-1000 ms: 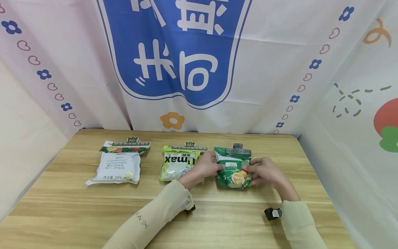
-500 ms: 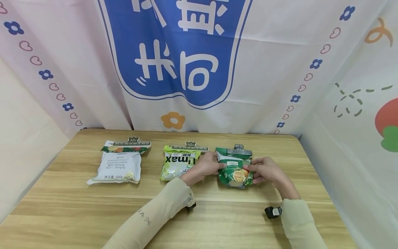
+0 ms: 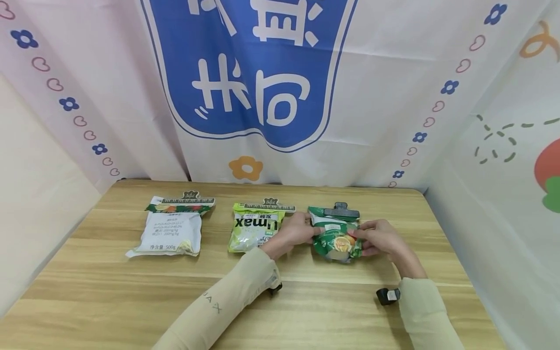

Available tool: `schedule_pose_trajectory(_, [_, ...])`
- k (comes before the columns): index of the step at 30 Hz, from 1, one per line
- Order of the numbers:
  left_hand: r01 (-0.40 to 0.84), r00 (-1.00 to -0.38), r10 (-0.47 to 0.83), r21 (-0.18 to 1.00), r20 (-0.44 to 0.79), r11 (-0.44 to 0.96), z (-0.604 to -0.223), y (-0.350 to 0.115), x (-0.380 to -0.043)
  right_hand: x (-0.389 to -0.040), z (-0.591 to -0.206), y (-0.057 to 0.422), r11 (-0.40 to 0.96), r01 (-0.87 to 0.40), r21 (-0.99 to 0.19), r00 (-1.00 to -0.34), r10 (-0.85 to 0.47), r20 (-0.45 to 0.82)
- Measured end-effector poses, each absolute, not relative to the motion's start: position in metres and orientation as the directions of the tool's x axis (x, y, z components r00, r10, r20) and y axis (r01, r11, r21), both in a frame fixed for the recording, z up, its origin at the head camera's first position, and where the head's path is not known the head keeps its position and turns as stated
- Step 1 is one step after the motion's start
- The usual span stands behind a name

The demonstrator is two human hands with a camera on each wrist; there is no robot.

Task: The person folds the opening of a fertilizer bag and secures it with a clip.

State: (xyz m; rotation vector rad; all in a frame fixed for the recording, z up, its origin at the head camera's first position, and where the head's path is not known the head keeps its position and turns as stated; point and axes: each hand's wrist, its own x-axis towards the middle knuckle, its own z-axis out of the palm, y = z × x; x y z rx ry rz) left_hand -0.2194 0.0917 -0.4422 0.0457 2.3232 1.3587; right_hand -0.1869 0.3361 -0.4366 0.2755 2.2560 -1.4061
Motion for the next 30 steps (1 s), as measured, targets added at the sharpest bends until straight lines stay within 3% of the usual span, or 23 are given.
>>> schedule_pose_trajectory(15, [-0.137, -0.907, 0.252, 0.805, -0.336, 0.577, -0.438, 0.09, -0.207, -0.185, -0.434, 0.34, 0.492, 0.371, -0.787, -0.888, -0.061, -0.457])
schedule_pose_trajectory(23, [0.129, -0.933, 0.317, 0.663, -0.171, 0.737, -0.406, 0.074, -0.19, -0.178, -0.417, 0.341, 0.563, 0.303, -0.769, -0.925, -0.022, -0.38])
schedule_pose_trajectory(30, [0.27, -0.938, 0.346, 0.618, -0.003, 0.738, -0.381, 0.049, -0.179, -0.172, -0.402, 0.338, 0.632, 0.252, -0.733, -0.943, -0.011, -0.333])
